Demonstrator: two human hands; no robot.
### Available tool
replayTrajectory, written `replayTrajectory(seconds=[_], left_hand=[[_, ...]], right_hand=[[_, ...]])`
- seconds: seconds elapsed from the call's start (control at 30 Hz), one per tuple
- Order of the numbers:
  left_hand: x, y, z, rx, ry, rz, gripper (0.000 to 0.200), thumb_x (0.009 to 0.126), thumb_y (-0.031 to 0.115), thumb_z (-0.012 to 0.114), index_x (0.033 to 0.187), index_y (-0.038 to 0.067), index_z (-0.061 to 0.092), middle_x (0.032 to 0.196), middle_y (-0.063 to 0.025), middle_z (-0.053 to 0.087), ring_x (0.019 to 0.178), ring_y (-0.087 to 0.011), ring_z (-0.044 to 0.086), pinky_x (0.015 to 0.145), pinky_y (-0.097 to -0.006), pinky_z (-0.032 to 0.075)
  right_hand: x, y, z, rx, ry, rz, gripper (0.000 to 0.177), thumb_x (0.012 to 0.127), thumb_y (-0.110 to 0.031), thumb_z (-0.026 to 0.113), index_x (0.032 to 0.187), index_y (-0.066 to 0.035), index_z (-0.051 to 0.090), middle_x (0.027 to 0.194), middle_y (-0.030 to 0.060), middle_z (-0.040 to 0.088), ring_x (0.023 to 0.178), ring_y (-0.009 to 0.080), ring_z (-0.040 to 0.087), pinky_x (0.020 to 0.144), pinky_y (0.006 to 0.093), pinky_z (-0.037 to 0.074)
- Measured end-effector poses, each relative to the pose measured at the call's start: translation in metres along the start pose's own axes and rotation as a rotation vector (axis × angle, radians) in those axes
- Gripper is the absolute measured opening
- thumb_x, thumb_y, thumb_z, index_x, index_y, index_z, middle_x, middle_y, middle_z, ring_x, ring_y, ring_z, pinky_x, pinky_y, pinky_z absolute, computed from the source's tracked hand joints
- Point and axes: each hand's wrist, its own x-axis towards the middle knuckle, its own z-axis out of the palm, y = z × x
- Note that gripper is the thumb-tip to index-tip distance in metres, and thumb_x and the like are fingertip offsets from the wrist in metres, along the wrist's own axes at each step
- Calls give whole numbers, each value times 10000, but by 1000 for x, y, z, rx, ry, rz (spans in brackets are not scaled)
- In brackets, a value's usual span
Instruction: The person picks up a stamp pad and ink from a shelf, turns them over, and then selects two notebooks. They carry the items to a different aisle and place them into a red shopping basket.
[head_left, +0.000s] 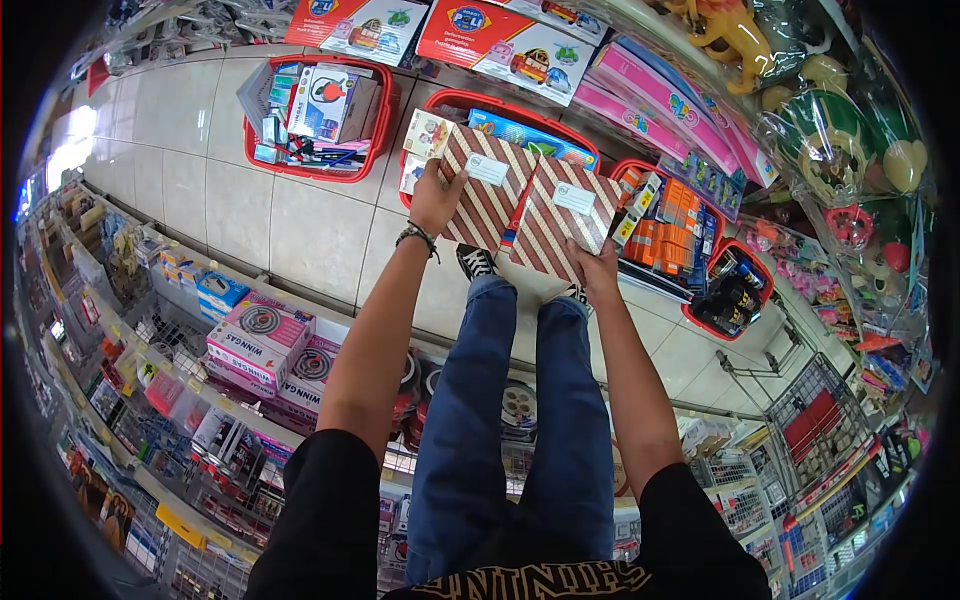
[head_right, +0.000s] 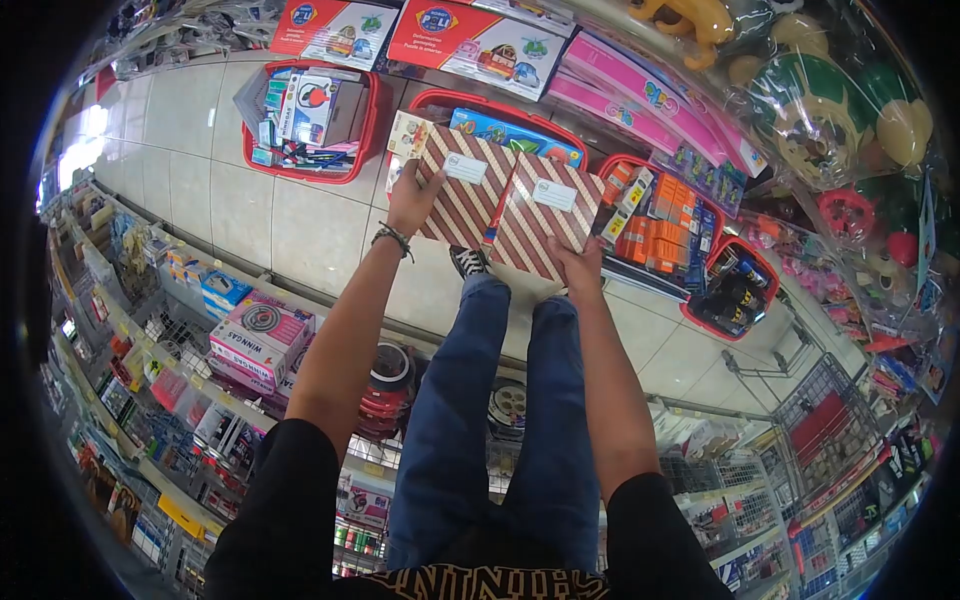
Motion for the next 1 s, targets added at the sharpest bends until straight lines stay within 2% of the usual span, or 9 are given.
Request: replayTrajectory(seconds=[0.13,0.2,0.23,0.33,0.57,0.67,0.77,0.83,1.0], left_hand=[[-5,6,11,35,134,-51,468,875,220,716,1182,-77,523,1093,-266,660,1020,-392,656,874,-425,516],[-5,2,18,33,238,-37,486,854,224,736,1179,-72,529,1115,-268,624,1036,-401,621,902,-436,495],[-4,-1,20,33,236,-37,486,854,224,736,1179,-72,529,1115,-268,624,1036,-401,621,902,-436,495],[0,-9,27,225,341,-13,523,818,250,761,1172,-75,556,1085,-255,620,1036,-389,611,903,-435,484],[1,-6,29,281,347,-115,555,819,298,754,1221,-32,560,1104,-270,588,1036,-427,577,928,-474,464],[1,-8,29,294,344,-99,488,857,267,710,1218,-24,556,1113,-266,583,1036,-431,570,926,-482,462],[9,-27,34,151,413,-14,391,885,250,677,1158,-20,600,1012,-238,651,954,-387,631,842,-438,496],[9,-27,35,95,423,-8,297,933,192,608,1126,-33,603,959,-220,672,886,-362,655,786,-422,506],[7,-30,32,67,393,-54,242,962,151,556,1129,-17,604,961,-222,674,885,-350,663,775,-417,507]], right_hand=[[6,15,12,52,13,-85,440,794,-37,782,1192,10,599,1138,133,686,1003,195,661,900,312,515],[9,13,19,-468,217,-337,572,714,-126,853,1195,26,583,1133,167,686,1003,256,669,901,344,510],[8,12,21,-481,259,-325,699,649,-202,895,1212,36,557,1114,194,680,1000,323,668,909,382,503],[3,7,33,-663,341,-309,777,689,-281,884,1285,37,500,1217,243,617,1119,360,606,995,403,457],[17,23,34,-865,453,-210,853,722,-414,844,1310,57,444,1316,320,497,1235,444,483,1070,441,369],[24,28,27,-918,394,-215,815,768,-429,804,1303,67,441,1307,325,502,1221,453,488,1053,463,374],[27,31,22,-809,393,-224,719,835,-359,749,1301,82,423,1238,337,508,1195,455,491,1016,493,389],[31,42,18,-576,404,-289,549,922,-280,648,1294,66,438,1205,305,543,1132,407,538,991,447,406],[26,30,19,-506,475,-210,368,975,-217,544,1225,51,511,1127,243,598,1053,346,569,952,394,421]])
